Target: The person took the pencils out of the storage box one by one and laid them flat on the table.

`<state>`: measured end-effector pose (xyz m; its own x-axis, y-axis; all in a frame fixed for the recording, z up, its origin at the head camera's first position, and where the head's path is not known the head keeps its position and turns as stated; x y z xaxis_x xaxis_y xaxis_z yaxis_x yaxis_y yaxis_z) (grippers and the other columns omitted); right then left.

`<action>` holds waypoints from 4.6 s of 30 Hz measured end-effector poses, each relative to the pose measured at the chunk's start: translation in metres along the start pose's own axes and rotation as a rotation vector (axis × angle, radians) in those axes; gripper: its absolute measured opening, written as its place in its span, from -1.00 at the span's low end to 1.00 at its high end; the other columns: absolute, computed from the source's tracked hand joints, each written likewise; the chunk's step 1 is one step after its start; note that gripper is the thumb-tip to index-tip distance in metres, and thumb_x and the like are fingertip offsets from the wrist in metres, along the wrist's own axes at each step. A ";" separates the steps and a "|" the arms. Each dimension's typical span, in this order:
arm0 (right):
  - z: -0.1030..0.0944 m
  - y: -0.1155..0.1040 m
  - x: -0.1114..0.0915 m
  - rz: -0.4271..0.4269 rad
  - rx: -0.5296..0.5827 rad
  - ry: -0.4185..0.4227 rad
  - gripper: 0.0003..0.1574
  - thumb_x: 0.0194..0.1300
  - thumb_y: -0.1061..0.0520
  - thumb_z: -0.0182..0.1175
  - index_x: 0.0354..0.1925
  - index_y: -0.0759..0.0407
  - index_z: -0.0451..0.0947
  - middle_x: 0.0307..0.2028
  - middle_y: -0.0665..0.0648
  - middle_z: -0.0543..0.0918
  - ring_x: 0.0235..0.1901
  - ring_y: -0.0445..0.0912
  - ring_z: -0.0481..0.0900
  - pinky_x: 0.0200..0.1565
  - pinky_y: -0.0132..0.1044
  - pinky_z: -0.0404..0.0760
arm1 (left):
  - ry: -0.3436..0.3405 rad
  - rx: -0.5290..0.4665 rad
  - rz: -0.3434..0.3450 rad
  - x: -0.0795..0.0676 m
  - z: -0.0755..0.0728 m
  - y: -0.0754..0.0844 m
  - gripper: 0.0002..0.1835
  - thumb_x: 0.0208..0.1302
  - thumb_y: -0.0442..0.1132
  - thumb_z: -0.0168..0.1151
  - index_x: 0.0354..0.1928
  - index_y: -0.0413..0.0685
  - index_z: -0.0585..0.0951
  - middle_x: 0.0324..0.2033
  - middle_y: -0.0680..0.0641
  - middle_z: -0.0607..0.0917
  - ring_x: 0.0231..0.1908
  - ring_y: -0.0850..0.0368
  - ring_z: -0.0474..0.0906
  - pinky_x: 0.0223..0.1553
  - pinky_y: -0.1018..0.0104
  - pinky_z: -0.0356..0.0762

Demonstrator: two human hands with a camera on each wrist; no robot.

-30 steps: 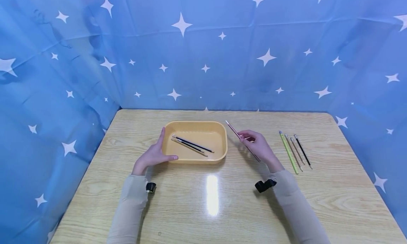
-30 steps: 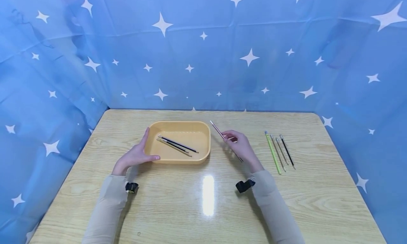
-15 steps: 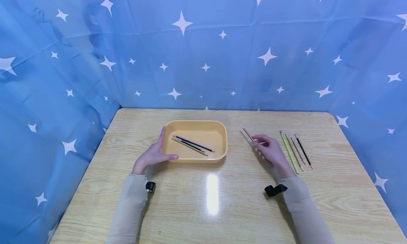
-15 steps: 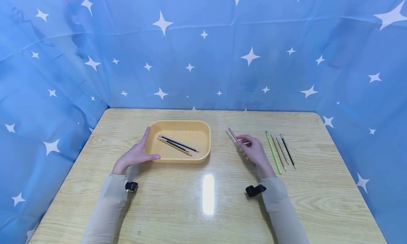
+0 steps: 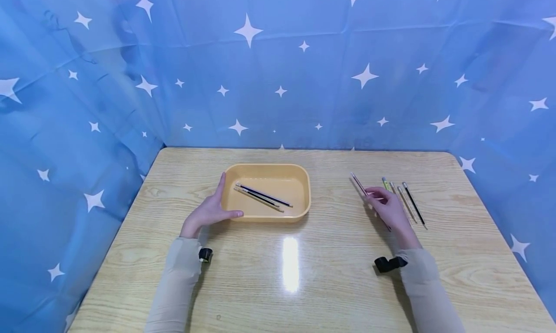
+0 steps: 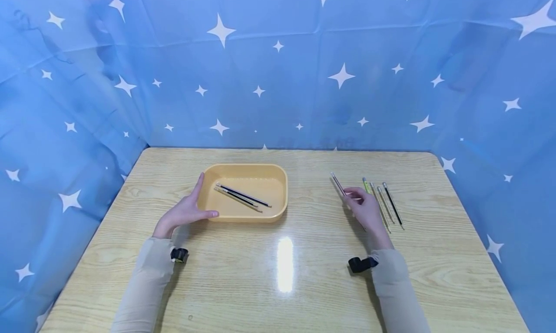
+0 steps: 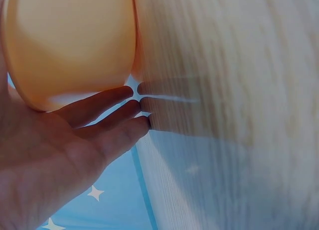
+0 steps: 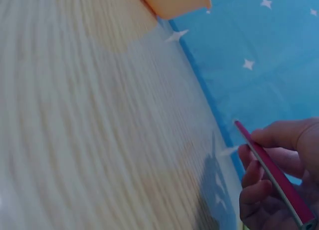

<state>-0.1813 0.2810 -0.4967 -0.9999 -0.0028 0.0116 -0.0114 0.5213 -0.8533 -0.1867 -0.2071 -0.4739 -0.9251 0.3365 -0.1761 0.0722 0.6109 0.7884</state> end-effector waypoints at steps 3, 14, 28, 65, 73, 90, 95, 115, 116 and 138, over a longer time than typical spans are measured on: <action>-0.004 0.003 -0.002 -0.018 -0.048 0.040 -0.61 0.41 0.16 0.14 0.11 0.36 0.50 -0.12 0.37 0.58 -0.39 -0.04 0.57 -0.53 -0.34 0.53 | 0.003 -0.010 0.007 0.000 0.000 0.001 0.40 0.01 0.08 0.49 0.48 -0.02 -0.48 0.36 -0.51 0.11 0.25 -0.39 0.25 0.21 -0.19 0.23; -0.018 0.007 -0.007 0.027 -0.114 0.142 -0.62 0.41 0.16 0.12 0.08 0.38 0.51 -0.13 0.36 0.58 -0.44 -0.24 0.51 -0.53 -0.43 0.49 | -0.001 -0.011 0.004 0.000 0.000 -0.001 0.39 0.03 0.10 0.47 0.48 0.01 -0.49 0.35 -0.52 0.12 0.24 -0.39 0.26 0.21 -0.20 0.24; -0.022 0.013 -0.009 0.028 -0.276 0.251 -0.70 0.34 0.22 0.14 -0.02 0.38 0.56 -0.21 0.33 0.63 -0.35 -0.13 0.45 -0.36 -0.37 0.35 | -0.001 -0.019 -0.006 -0.001 0.000 0.000 0.40 0.01 0.11 0.48 0.49 0.05 -0.48 0.37 -0.49 0.08 0.25 -0.39 0.24 0.21 -0.19 0.23; -0.025 0.011 -0.008 0.017 -0.377 0.239 -0.72 0.26 0.23 0.18 -0.09 0.38 0.56 -0.26 0.32 0.66 -0.33 0.11 0.58 -0.39 -0.16 0.37 | 0.008 -0.008 0.004 0.001 0.001 -0.002 0.39 0.02 0.12 0.47 0.49 0.06 -0.47 0.36 -0.51 0.10 0.25 -0.41 0.24 0.22 -0.19 0.22; -0.024 0.007 -0.009 0.000 -0.362 0.231 -0.70 0.28 0.21 0.17 -0.07 0.37 0.56 -0.25 0.33 0.66 -0.33 0.08 0.59 -0.39 -0.19 0.40 | 0.007 -0.002 -0.003 0.001 0.000 -0.001 0.38 0.02 0.11 0.47 0.49 0.08 -0.47 0.35 -0.51 0.12 0.26 -0.39 0.24 0.23 -0.19 0.21; -0.004 -0.007 -0.005 -0.138 -0.274 0.149 -0.72 0.33 0.26 0.15 -0.05 0.41 0.56 -0.28 0.29 0.64 -0.35 0.06 0.56 -0.40 -0.38 0.44 | 0.003 -0.002 -0.021 0.001 -0.001 0.002 0.38 0.02 0.12 0.47 0.49 0.11 -0.48 0.38 -0.49 0.07 0.28 -0.40 0.19 0.26 -0.21 0.14; 0.008 -0.017 -0.002 -0.147 -0.215 0.083 -0.70 0.34 0.27 0.15 -0.01 0.41 0.54 -0.27 0.29 0.63 -0.32 0.11 0.60 -0.38 -0.36 0.50 | 0.004 0.006 -0.023 0.000 0.000 0.001 0.38 0.02 0.13 0.46 0.49 0.10 -0.48 0.37 -0.50 0.08 0.27 -0.42 0.20 0.25 -0.21 0.16; 0.071 -0.080 0.022 -0.277 -0.111 -0.063 -0.72 0.33 0.28 0.12 -0.02 0.36 0.57 -0.27 0.20 0.64 -0.29 0.03 0.59 -0.26 -0.13 0.59 | 0.009 -0.014 0.002 0.000 0.000 -0.002 0.39 0.01 0.12 0.47 0.49 0.03 -0.46 0.39 -0.47 0.06 0.28 -0.41 0.18 0.25 -0.20 0.16; 0.075 -0.084 0.024 -0.296 -0.111 -0.061 -0.73 0.32 0.29 0.11 -0.03 0.37 0.57 -0.28 0.20 0.64 -0.30 0.03 0.59 -0.26 -0.13 0.60 | 0.008 -0.016 -0.001 0.000 0.000 -0.002 0.39 0.01 0.12 0.48 0.49 0.03 -0.46 0.39 -0.47 0.05 0.29 -0.41 0.17 0.25 -0.21 0.16; 0.145 -0.138 0.047 -0.452 -0.117 -0.216 -0.78 0.22 0.39 0.13 -0.14 0.43 0.58 -0.33 0.18 0.65 -0.32 -0.01 0.60 -0.26 -0.25 0.62 | 0.004 -0.027 -0.011 0.000 0.000 -0.001 0.39 0.01 0.11 0.48 0.49 0.08 -0.47 0.38 -0.49 0.06 0.30 -0.39 0.16 0.27 -0.20 0.13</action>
<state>-0.2277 0.0849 -0.4542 -0.8733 -0.4197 0.2474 -0.4546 0.5196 -0.7234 -0.1868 -0.2080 -0.4742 -0.9274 0.3265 -0.1826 0.0515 0.5950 0.8021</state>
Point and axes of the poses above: each hand's wrist, its own x-axis towards the middle knuckle, its own z-axis out of the palm, y = z × x, the point moved 1 cm from there along x, towards the middle knuckle
